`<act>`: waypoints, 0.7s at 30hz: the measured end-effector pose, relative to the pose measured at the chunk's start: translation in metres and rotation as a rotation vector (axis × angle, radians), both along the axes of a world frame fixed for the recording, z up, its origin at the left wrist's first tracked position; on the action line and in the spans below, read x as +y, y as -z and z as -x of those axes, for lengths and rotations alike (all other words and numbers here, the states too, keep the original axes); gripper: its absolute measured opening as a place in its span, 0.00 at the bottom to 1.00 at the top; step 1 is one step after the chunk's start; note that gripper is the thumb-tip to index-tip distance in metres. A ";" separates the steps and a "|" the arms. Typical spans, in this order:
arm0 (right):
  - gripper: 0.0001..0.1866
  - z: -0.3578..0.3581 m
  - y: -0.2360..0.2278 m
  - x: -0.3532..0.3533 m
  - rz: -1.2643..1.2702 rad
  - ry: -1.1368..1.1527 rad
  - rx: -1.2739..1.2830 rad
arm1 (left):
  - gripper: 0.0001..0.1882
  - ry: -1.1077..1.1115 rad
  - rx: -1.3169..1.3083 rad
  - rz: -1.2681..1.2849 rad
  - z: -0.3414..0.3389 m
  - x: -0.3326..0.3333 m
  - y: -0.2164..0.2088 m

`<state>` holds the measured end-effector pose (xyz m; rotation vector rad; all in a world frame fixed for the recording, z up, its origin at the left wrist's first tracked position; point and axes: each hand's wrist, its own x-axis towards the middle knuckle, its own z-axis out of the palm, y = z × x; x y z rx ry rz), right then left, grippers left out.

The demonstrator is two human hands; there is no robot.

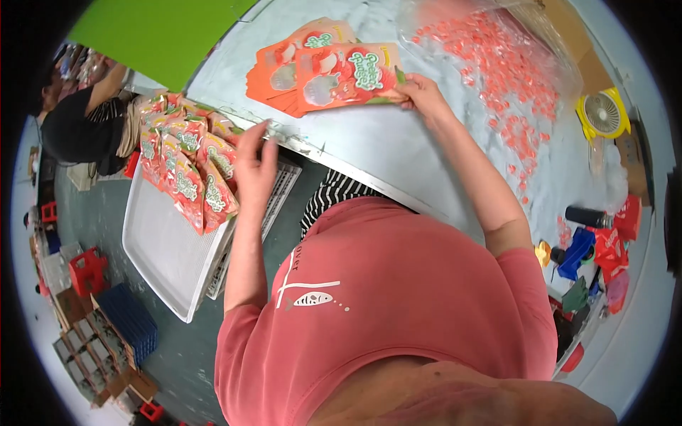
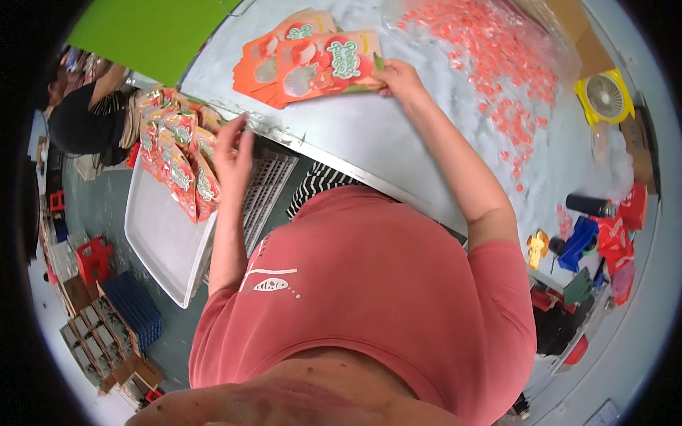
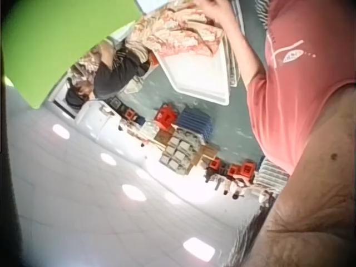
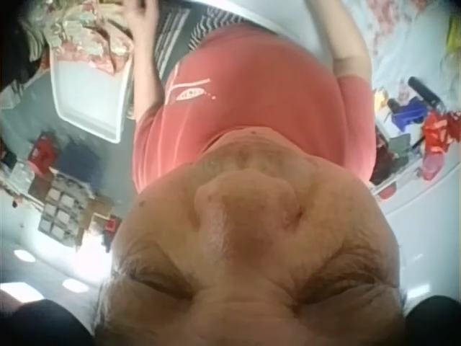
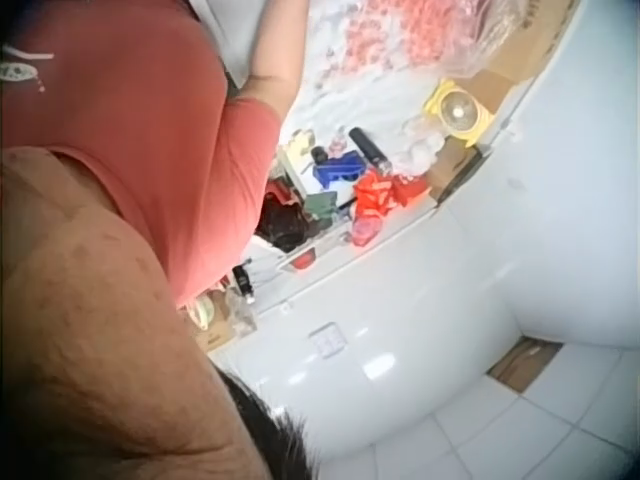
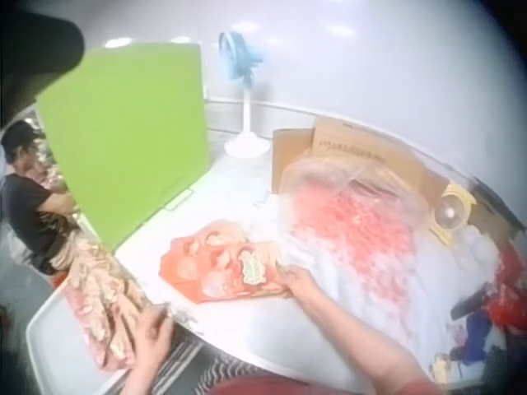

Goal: Packaging small red candies into labeled plastic bags at a workstation.

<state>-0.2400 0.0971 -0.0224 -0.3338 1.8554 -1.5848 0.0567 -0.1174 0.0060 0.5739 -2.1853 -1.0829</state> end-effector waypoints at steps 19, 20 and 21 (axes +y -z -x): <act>0.08 -0.122 -0.016 0.088 0.202 -0.024 -0.016 | 0.12 0.390 -0.163 0.043 0.098 0.129 -0.002; 0.09 -0.121 -0.011 0.091 0.191 0.061 -0.023 | 0.12 0.390 -0.223 0.007 0.096 0.128 -0.011; 0.09 -0.117 -0.001 0.094 0.194 0.064 -0.024 | 0.12 0.392 -0.225 0.010 0.095 0.127 -0.007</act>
